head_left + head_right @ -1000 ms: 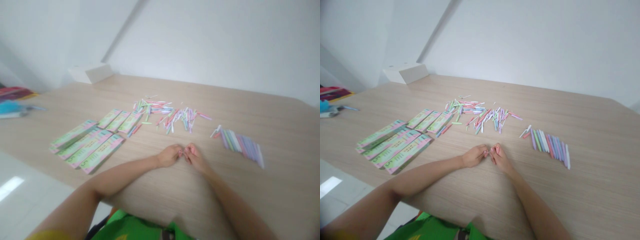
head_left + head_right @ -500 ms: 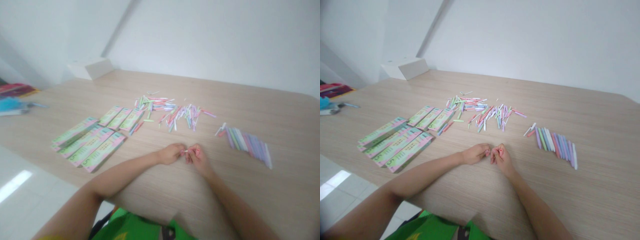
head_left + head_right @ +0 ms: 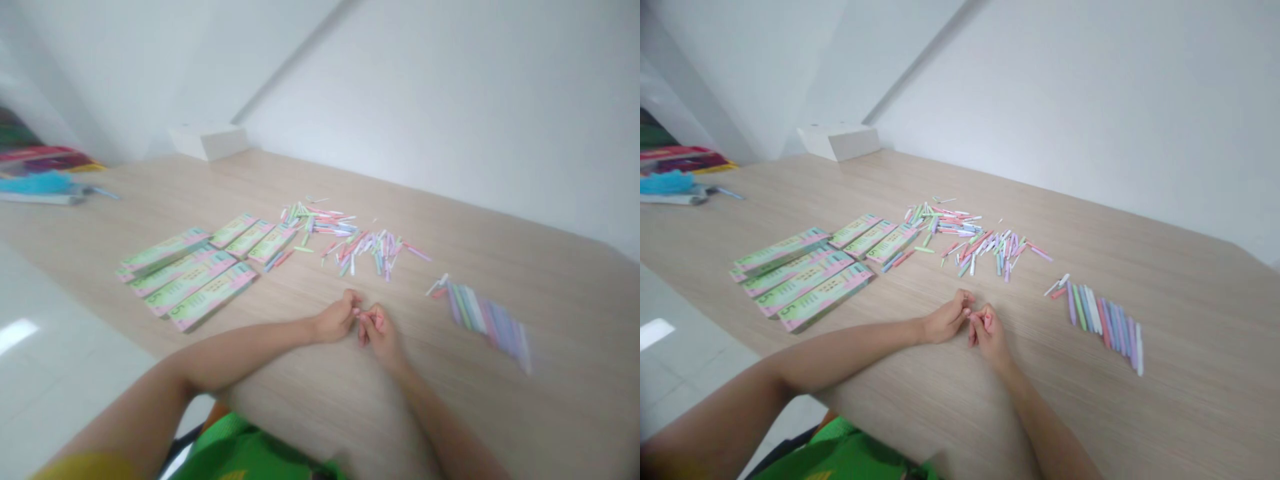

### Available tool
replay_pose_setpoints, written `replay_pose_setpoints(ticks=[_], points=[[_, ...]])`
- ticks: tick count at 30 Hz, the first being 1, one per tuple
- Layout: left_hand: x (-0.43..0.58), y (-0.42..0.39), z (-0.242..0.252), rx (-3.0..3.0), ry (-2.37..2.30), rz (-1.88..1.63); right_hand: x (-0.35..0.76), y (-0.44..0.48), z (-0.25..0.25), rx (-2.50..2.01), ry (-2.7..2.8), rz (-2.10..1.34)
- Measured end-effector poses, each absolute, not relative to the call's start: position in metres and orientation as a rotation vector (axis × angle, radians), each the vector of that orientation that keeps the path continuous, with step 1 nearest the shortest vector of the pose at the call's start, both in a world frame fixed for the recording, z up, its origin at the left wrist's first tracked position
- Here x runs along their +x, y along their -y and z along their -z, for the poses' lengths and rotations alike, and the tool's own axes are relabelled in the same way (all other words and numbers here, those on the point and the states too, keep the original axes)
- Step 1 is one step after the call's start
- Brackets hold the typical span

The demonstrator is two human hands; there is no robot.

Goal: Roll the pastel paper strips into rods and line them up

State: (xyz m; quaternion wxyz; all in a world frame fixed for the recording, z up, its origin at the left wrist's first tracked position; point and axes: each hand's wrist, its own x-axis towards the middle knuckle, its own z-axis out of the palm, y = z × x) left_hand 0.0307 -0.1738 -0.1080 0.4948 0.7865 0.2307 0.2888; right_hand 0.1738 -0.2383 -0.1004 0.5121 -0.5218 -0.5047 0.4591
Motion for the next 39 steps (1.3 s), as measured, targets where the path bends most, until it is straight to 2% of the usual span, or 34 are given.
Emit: replay_pose_setpoints(ticks=[4, 8, 12, 17, 21, 24, 27, 32, 39], points=[[0.037, 0.174, 0.113, 1.598, -0.565, -0.796, 0.165, 0.238, 0.101, -1.224, 1.164, -1.094], [0.04, 0.173, 0.107, 1.171, -0.526, -0.706, 0.168, 0.236, 0.1, -1.158, 1.079, -1.187], [0.033, 0.183, 0.092, 1.012, -0.465, -0.66, 0.171, 0.234, 0.097, -1.041, 0.914, -1.303], [0.04, 0.198, 0.08, 0.944, -0.71, -0.839, 0.166, 0.236, 0.096, -0.997, 0.833, -1.386], [0.042, 0.187, 0.077, 0.802, -0.92, -0.613, 0.165, 0.236, 0.096, -0.983, 0.829, -1.466], [0.03, 0.174, 0.073, 0.821, -0.939, -0.325, 0.169, 0.233, 0.094, -0.961, 0.795, -1.494], [0.016, 0.165, 0.067, 0.839, -0.857, -0.208, 0.175, 0.229, 0.093, -0.939, 0.773, -1.484], [0.005, 0.159, 0.064, 0.929, -0.794, -0.191, 0.18, 0.226, 0.094, -0.917, 0.738, -1.468], [0.01, 0.162, 0.083, 1.254, -1.038, -0.341, 0.18, 0.225, 0.099, -0.898, 0.713, -1.467]])
